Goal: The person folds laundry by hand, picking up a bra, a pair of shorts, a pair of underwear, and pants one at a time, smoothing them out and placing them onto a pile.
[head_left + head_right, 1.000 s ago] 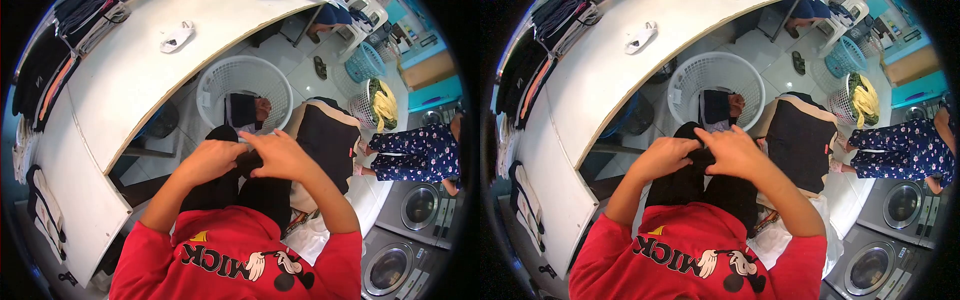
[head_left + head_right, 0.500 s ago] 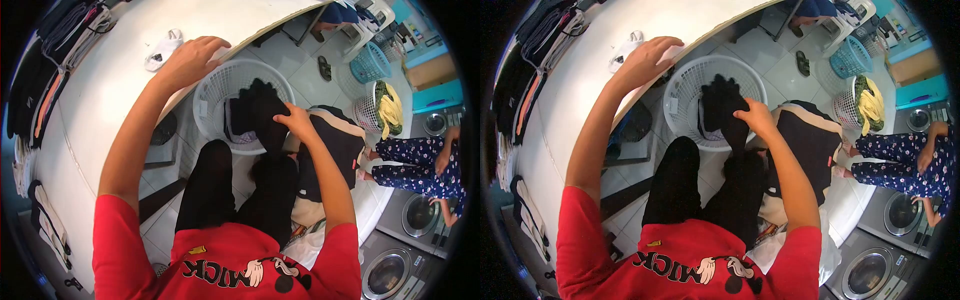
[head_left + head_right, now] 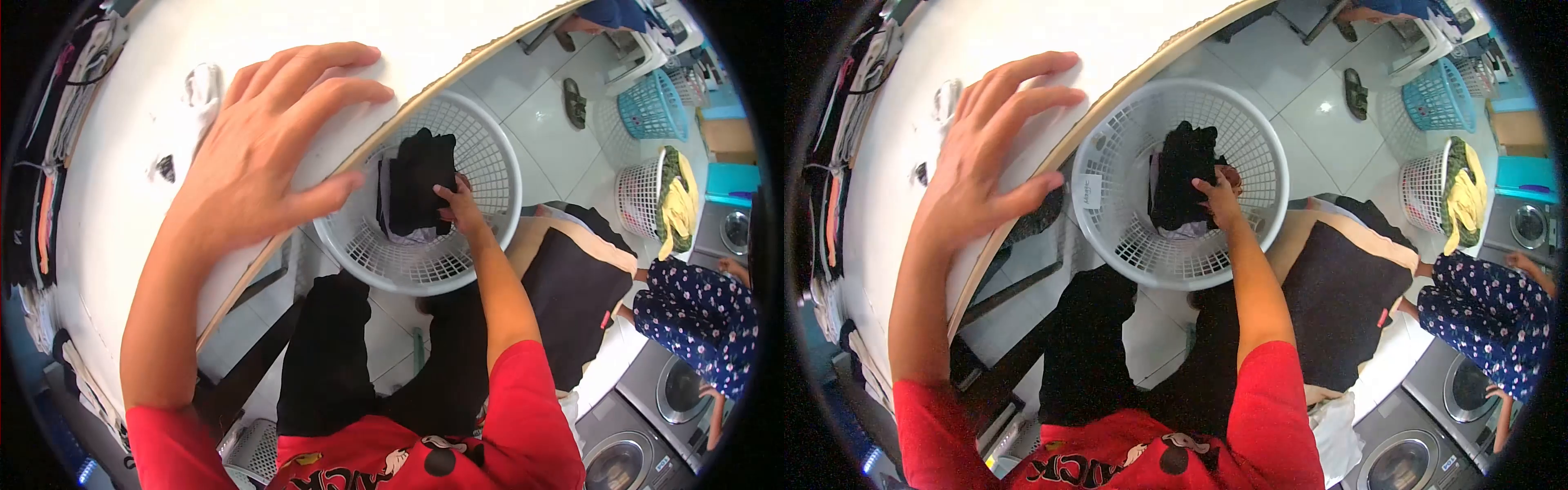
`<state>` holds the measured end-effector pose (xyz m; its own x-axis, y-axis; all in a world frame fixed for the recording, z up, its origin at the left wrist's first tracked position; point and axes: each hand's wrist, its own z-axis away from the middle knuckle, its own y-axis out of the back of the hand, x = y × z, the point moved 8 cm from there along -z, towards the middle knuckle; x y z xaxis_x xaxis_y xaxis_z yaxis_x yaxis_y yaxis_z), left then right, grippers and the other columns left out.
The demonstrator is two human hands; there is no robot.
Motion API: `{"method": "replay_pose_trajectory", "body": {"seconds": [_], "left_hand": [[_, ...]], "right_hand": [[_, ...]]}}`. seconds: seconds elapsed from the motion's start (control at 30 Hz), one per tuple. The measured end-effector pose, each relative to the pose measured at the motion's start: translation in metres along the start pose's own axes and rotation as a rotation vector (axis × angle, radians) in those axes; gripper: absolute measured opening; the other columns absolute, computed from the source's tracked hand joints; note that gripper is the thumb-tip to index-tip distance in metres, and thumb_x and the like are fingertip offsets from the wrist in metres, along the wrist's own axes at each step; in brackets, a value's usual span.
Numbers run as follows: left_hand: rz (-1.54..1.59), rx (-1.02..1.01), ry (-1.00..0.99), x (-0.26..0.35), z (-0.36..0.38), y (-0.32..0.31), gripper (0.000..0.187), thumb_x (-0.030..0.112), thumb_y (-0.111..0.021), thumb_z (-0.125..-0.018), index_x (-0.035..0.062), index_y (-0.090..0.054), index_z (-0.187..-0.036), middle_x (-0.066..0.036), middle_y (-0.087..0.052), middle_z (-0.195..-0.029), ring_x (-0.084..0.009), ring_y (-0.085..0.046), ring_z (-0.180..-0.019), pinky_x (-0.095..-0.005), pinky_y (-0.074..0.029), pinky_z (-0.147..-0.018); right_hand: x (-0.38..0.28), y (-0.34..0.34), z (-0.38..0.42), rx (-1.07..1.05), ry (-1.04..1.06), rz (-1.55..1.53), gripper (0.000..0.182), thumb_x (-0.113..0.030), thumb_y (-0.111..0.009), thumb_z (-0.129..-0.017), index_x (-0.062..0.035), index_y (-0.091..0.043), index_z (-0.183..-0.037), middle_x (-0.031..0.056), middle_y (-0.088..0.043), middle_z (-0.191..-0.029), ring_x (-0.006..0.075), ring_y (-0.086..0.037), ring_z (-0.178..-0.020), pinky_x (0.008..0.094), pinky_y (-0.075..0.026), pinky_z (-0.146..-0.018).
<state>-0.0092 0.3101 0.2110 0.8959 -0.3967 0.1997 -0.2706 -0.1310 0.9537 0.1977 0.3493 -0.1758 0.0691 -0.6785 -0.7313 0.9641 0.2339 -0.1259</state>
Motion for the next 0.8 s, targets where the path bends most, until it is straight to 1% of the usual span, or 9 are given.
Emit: {"method": "replay_pose_trajectory", "body": {"seconds": [0.07, 0.17, 0.27, 0.37, 0.43, 0.57, 0.63, 0.73, 0.8], "left_hand": [[-0.017, -0.036, -0.034, 0.003, -0.002, 0.000, 0.061, 0.036, -0.062, -0.057, 0.0146, -0.056, -0.113, -0.010, -0.045, -0.128, -0.0287, -0.043, -0.117, -0.0459, -0.031, -0.098], [-0.015, -0.081, -0.091, 0.002, -0.002, 0.000, 0.060, 0.036, -0.064, -0.060, 0.0112, -0.055, -0.113, -0.017, -0.043, -0.128, -0.0334, -0.042, -0.118, -0.0484, -0.031, -0.098], [0.233, -0.046, -0.050, -0.005, -0.003, -0.005, 0.058, 0.034, -0.066, -0.062, 0.0105, -0.055, -0.113, -0.022, -0.040, -0.128, -0.0378, -0.039, -0.119, -0.0499, -0.031, -0.098], [0.292, -0.032, 0.002, -0.008, 0.001, -0.009, 0.058, 0.034, -0.067, -0.063, 0.0104, -0.055, -0.114, -0.024, -0.037, -0.129, -0.0394, -0.037, -0.121, -0.0496, -0.031, -0.099], [0.328, -0.005, 0.023, -0.010, 0.002, -0.008, 0.058, 0.035, -0.067, -0.063, 0.0105, -0.055, -0.114, -0.024, -0.037, -0.129, -0.0392, -0.037, -0.121, -0.0491, -0.031, -0.099], [0.286, -0.019, 0.030, -0.007, 0.000, -0.006, 0.058, 0.034, -0.067, -0.061, 0.0099, -0.055, -0.113, -0.024, -0.038, -0.129, -0.0384, -0.037, -0.121, -0.0491, -0.030, -0.099], [0.292, -0.020, 0.041, -0.007, 0.000, -0.006, 0.058, 0.034, -0.067, -0.061, 0.0096, -0.056, -0.113, -0.023, -0.038, -0.129, -0.0381, -0.037, -0.121, -0.0490, -0.030, -0.099], [0.260, -0.013, 0.019, -0.006, 0.000, -0.006, 0.060, 0.033, -0.066, -0.058, 0.0086, -0.056, -0.112, -0.023, -0.038, -0.129, -0.0376, -0.038, -0.121, -0.0483, -0.029, -0.100], [0.330, -0.004, 0.073, -0.007, 0.000, -0.007, 0.061, 0.033, -0.066, -0.057, 0.0083, -0.056, -0.112, -0.022, -0.040, -0.128, -0.0360, -0.039, -0.120, -0.0461, -0.029, -0.100]], "right_hand": [[0.020, 0.002, -0.018, -0.013, -0.002, -0.026, 0.054, -0.016, -0.065, -0.078, -0.0124, -0.041, -0.127, 0.0089, -0.053, -0.114, 0.0198, -0.057, -0.093, 0.0303, -0.052, -0.061], [0.067, 0.008, -0.045, -0.136, -0.047, -0.292, 0.055, -0.012, -0.063, -0.079, -0.0119, -0.039, -0.129, 0.0073, -0.051, -0.117, 0.0203, -0.052, -0.102, 0.0343, -0.052, -0.069], [0.133, 0.043, -0.073, -0.068, -0.146, -0.205, 0.049, -0.009, -0.061, -0.080, -0.0107, -0.042, -0.125, 0.0074, -0.053, -0.114, 0.0220, -0.054, -0.099, 0.0383, -0.050, -0.078], [0.189, 0.066, -0.088, 0.141, -0.256, -0.159, 0.040, -0.006, -0.059, -0.081, -0.0091, -0.046, -0.118, 0.0072, -0.055, -0.110, 0.0227, -0.055, -0.098, 0.0414, -0.047, -0.083], [0.190, 0.074, -0.088, 0.216, -0.108, -0.190, 0.032, -0.002, -0.056, -0.081, -0.0082, -0.048, -0.111, 0.0068, -0.057, -0.106, 0.0228, -0.056, -0.095, 0.0405, -0.050, -0.077], [0.187, 0.072, -0.085, 0.216, -0.108, -0.278, 0.030, 0.001, -0.053, -0.081, -0.0108, -0.047, -0.109, 0.0052, -0.057, -0.099, 0.0222, -0.057, -0.091, 0.0388, -0.051, -0.070], [0.186, 0.082, -0.075, 0.372, -0.116, -0.287, 0.030, 0.001, -0.051, -0.082, -0.0135, -0.046, -0.107, 0.0041, -0.055, -0.096, 0.0210, -0.056, -0.085, 0.0369, -0.050, -0.067], [0.229, 0.109, -0.098, 0.389, -0.066, -0.451, 0.029, 0.001, -0.049, -0.083, -0.0158, -0.046, -0.107, 0.0043, -0.053, -0.095, 0.0198, -0.054, -0.085, 0.0384, -0.047, -0.071], [0.187, 0.094, -0.067, 0.460, -0.153, -0.335, 0.030, 0.002, -0.048, -0.083, -0.0135, -0.045, -0.109, 0.0060, -0.053, -0.100, 0.0214, -0.053, -0.090, 0.0387, -0.045, -0.076]]}}
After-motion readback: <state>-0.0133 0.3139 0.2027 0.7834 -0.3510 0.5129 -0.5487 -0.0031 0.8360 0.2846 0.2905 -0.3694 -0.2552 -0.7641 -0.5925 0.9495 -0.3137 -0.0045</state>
